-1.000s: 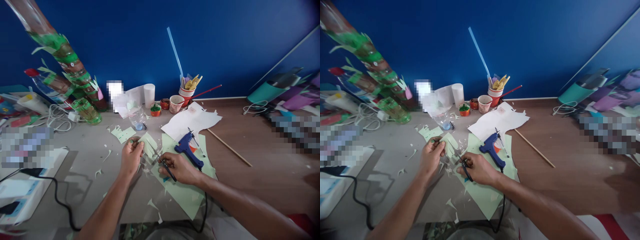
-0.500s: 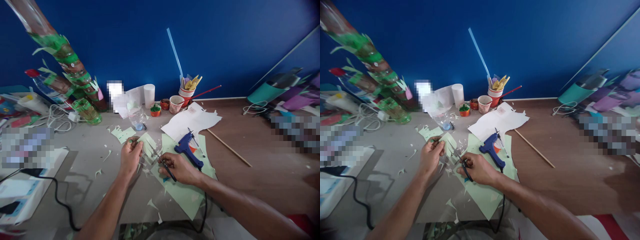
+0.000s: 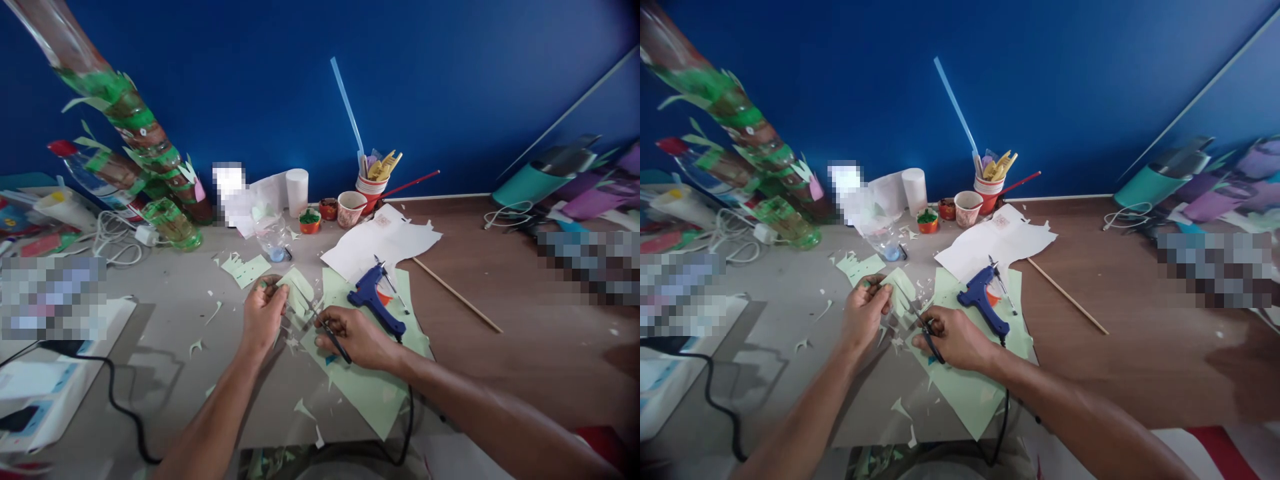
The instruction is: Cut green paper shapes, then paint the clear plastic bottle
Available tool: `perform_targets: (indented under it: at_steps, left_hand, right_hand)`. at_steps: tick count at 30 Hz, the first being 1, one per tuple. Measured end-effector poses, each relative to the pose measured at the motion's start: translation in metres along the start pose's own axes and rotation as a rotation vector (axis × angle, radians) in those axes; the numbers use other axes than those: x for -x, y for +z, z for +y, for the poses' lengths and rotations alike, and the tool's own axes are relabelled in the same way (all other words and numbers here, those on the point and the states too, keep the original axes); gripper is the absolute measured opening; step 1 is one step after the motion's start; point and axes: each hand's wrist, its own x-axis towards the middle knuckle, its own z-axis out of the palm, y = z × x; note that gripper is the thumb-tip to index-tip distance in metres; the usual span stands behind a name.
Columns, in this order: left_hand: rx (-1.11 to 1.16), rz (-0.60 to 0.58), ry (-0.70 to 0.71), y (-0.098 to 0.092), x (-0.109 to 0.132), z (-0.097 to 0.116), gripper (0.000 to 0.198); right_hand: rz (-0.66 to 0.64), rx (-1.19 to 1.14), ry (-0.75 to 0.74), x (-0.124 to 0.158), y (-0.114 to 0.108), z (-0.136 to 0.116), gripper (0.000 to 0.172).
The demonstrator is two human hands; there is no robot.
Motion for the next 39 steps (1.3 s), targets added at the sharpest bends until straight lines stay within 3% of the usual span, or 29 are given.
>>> perform_targets:
  at_steps: [17,39]
  left_hand:
    - [-0.005,-0.013,0.023,-0.002,-0.001,-0.001,0.021]
    - [-0.001,-0.03,0.011,-0.003,-0.002,-0.005,0.021]
  right_hand:
    - [0.009,0.0,0.005,-0.002,0.002,0.002,0.02]
    - [-0.051,-0.181,0.055,-0.001,0.001,-0.004,0.024]
